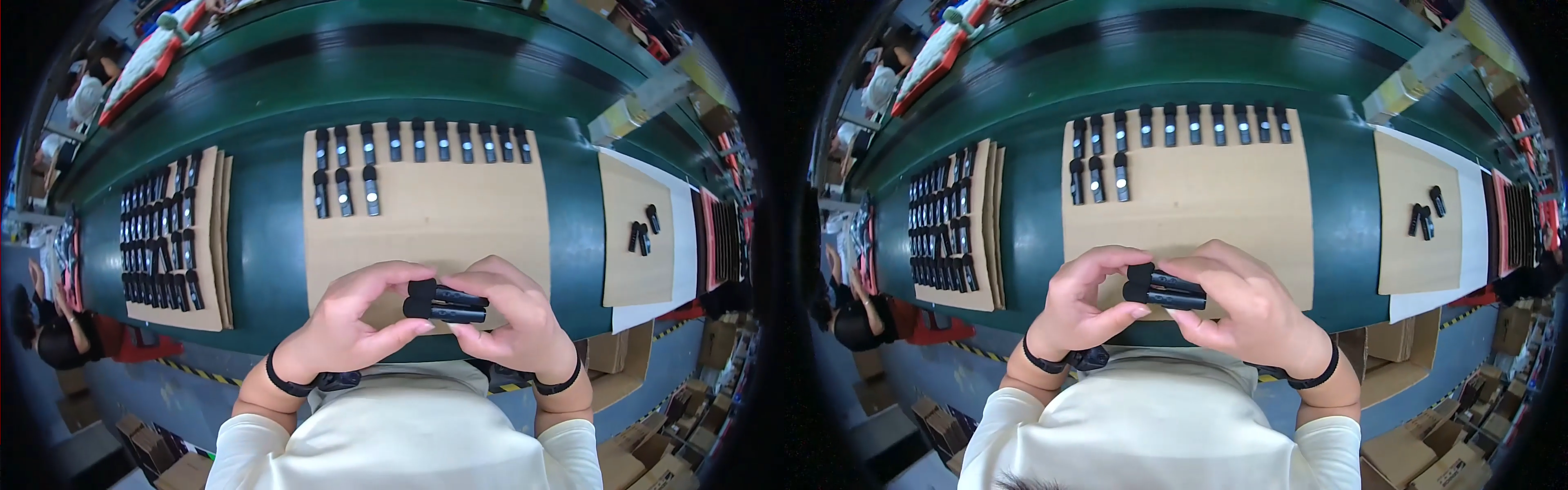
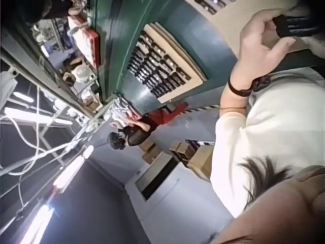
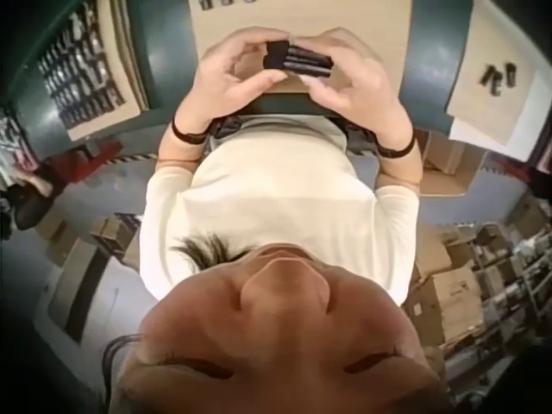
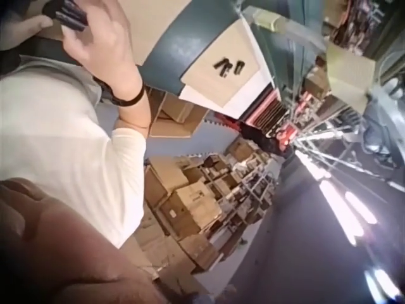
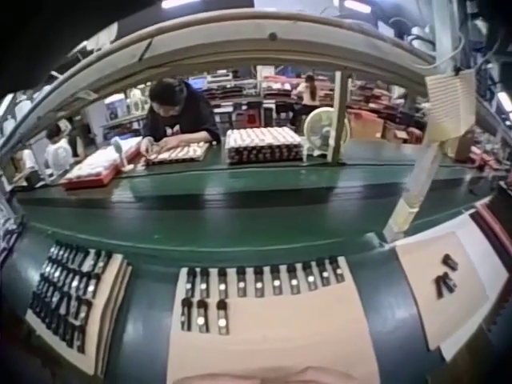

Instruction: The person picks up a microphone and a receiver, presses them together to assemble them, and places the unit onto a cardboard sheet. This process is repeated multiple times throughout the video.

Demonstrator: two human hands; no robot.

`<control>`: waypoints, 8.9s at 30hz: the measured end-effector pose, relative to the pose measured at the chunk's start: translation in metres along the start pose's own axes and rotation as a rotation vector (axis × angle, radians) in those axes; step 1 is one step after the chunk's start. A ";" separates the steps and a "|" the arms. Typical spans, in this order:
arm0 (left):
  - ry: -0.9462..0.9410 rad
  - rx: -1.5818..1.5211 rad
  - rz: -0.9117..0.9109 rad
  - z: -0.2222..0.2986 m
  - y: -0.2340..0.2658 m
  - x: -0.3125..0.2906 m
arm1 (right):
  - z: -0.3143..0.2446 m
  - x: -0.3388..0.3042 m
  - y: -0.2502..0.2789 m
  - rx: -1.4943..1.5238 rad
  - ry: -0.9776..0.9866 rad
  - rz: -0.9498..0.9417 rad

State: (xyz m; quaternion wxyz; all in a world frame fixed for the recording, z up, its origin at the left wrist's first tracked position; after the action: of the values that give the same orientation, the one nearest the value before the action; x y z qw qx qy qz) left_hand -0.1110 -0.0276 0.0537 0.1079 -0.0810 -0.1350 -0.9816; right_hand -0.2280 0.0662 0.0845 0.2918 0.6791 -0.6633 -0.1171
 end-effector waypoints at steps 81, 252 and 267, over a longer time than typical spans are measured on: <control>0.010 -0.319 0.359 -0.023 0.023 -0.052 | 0.030 0.004 -0.064 0.422 -0.028 0.214; -0.094 0.202 0.664 -0.017 0.078 -0.073 | 0.157 -0.207 0.185 -0.608 -0.837 0.503; -0.122 0.323 -0.169 0.024 -0.011 -0.009 | 0.043 -0.018 -0.050 1.203 -0.481 -0.236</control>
State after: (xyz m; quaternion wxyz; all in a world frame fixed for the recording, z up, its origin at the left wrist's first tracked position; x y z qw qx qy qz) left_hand -0.1020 -0.0093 0.0722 0.0284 -0.1104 -0.3034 -0.9460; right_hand -0.2117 0.0702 0.0184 -0.3097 0.7469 -0.5808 0.0943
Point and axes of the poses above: each hand's wrist, its own x-axis towards the middle knuckle, its own y-axis out of the back of the hand, z = x × y, the point moved 8 cm from there along x, towards the middle knuckle, and after that the axes turned 14 degrees about -z, right-handed, at the moved point
